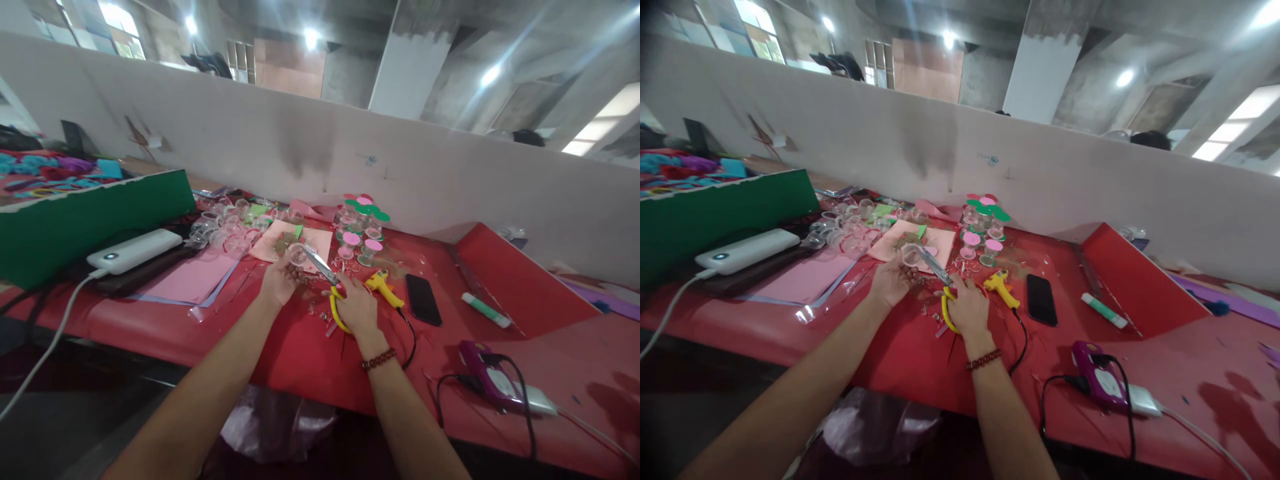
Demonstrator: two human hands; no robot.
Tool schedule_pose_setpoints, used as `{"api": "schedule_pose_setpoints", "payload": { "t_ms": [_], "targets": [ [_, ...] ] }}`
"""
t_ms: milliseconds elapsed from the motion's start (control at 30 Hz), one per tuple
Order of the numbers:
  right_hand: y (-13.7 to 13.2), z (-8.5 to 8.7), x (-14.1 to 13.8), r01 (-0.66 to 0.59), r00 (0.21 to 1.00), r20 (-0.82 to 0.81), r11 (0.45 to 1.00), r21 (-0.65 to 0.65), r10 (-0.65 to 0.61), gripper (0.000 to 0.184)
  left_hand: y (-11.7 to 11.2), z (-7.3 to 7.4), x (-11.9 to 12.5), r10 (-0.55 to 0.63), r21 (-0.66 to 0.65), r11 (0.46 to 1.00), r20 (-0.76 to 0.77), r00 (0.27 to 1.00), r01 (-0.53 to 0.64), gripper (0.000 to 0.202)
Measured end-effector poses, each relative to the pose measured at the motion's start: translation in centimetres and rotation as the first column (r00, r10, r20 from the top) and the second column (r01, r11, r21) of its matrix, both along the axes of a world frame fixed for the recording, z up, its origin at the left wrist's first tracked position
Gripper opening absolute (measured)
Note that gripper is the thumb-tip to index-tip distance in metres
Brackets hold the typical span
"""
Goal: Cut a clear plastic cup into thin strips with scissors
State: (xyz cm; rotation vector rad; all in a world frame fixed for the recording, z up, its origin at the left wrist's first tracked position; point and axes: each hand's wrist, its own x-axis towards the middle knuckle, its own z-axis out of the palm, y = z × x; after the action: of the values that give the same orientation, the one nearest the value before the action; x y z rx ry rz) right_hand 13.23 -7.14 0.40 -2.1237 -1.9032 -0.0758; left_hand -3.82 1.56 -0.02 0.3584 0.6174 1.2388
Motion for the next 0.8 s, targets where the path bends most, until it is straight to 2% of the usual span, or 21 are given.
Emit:
{"api": "schedule_pose_setpoints", "payload": {
  "t_ms": [300,533,800],
  "targets": [
    [0.01,0.13,-0.17,0.062,0.996,0.059,0.997,0.04,-0.065,0.05,0.03,-0.37,-0.01,-0.016,0.002,1.0,0.014,1.0,0.016,0.021],
    [0.01,-0.19,0.27,0.013,0.999,0.032,0.998,0.064,-0.016,0.044,-0.14,-0.17,0.11,-0.015,0.013,1.0,-0.017,1.0,0.015,0.02],
    [-0.13,-0.31,0.22,-0.001,0.999,0.043,1.0,0.016,0.001,0.046,0.1,-0.12,-0.03,0.016,-0.004,1.0,-0.024,1.0,-0.016,0.017]
  ]
}}
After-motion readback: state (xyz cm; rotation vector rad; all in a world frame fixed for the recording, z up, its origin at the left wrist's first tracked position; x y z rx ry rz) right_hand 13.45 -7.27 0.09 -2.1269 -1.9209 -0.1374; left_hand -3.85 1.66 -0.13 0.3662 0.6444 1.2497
